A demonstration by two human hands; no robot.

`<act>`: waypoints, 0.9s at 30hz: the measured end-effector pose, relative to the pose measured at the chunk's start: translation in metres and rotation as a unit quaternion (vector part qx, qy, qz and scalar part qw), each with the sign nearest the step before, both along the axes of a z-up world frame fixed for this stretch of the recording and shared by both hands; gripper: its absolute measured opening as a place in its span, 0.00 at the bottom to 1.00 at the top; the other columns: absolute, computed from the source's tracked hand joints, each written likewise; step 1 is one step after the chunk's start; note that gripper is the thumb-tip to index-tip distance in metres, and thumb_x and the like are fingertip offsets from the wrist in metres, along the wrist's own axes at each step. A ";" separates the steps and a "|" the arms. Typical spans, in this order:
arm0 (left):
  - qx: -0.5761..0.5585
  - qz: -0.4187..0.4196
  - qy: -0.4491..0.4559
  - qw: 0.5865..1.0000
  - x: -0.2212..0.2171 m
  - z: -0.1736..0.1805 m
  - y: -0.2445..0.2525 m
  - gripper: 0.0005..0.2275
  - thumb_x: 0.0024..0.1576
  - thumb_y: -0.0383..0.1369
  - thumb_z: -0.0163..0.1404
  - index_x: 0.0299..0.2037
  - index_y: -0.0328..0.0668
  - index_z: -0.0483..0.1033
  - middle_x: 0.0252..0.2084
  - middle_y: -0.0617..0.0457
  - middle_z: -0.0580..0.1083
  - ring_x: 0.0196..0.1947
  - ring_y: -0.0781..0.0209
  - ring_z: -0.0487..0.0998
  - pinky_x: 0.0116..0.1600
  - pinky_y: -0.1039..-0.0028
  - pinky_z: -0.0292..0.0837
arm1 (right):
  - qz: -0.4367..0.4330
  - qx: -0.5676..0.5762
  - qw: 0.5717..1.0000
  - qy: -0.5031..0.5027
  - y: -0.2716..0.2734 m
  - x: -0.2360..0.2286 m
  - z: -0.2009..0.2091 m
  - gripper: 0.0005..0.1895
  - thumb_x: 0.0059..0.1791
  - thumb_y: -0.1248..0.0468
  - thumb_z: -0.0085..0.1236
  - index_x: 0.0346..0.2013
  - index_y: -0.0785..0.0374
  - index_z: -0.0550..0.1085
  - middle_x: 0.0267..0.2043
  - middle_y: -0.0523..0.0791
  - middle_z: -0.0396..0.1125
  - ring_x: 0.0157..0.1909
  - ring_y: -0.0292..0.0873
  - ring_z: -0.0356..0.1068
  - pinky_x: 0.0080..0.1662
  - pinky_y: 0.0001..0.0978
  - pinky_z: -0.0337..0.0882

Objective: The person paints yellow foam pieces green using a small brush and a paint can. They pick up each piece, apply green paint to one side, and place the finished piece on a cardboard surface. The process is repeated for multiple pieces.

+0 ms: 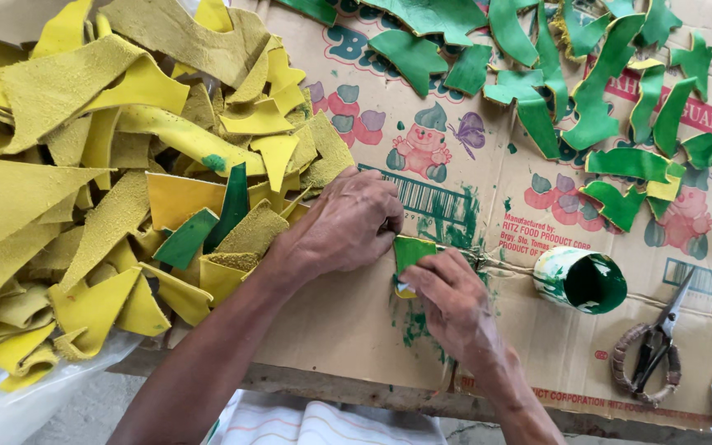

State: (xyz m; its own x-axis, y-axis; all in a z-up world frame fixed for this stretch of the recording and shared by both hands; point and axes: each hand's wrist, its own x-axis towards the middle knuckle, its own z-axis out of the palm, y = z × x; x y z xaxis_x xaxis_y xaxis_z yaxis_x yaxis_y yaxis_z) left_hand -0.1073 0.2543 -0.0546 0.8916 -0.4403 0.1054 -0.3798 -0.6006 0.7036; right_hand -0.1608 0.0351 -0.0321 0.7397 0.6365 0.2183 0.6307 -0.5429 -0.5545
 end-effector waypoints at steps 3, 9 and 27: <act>-0.001 -0.005 -0.016 1.000 0.000 0.000 0.000 0.01 0.44 0.30 0.57 0.25 0.45 0.80 0.31 0.54 0.74 0.41 0.53 0.73 0.49 0.59 0.64 | 0.025 -0.001 1.000 0.006 -0.008 -0.006 -0.001 0.20 0.37 0.80 0.59 0.41 0.63 0.77 0.39 0.48 0.68 0.40 0.51 0.67 0.41 0.41 0.70; -0.015 0.011 -0.053 0.998 -0.002 -0.003 -0.001 0.02 0.43 0.30 0.58 0.24 0.43 0.79 0.30 0.54 0.73 0.42 0.53 0.73 0.50 0.58 0.64 | 0.040 -0.051 0.997 0.034 -0.035 -0.008 0.006 0.24 0.32 0.81 0.57 0.40 0.61 0.78 0.40 0.47 0.69 0.41 0.52 0.68 0.43 0.43 0.71; -0.004 -0.001 -0.051 0.999 -0.002 -0.002 -0.001 0.05 0.44 0.32 0.59 0.24 0.43 0.77 0.31 0.54 0.73 0.43 0.54 0.73 0.52 0.58 0.63 | 0.011 -0.020 0.994 0.108 -0.033 0.007 0.018 0.14 0.40 0.77 0.61 0.38 0.61 0.77 0.38 0.44 0.70 0.42 0.46 0.71 0.43 0.37 0.73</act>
State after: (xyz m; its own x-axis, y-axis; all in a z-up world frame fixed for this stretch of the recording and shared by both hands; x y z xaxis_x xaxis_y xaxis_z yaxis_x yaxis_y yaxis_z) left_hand -0.1094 0.2537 -0.0570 0.8752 -0.4406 0.1996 -0.4512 -0.5950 0.6651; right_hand -0.1539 0.0020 -0.0146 0.7521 0.6584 0.0302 0.5115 -0.5542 -0.6567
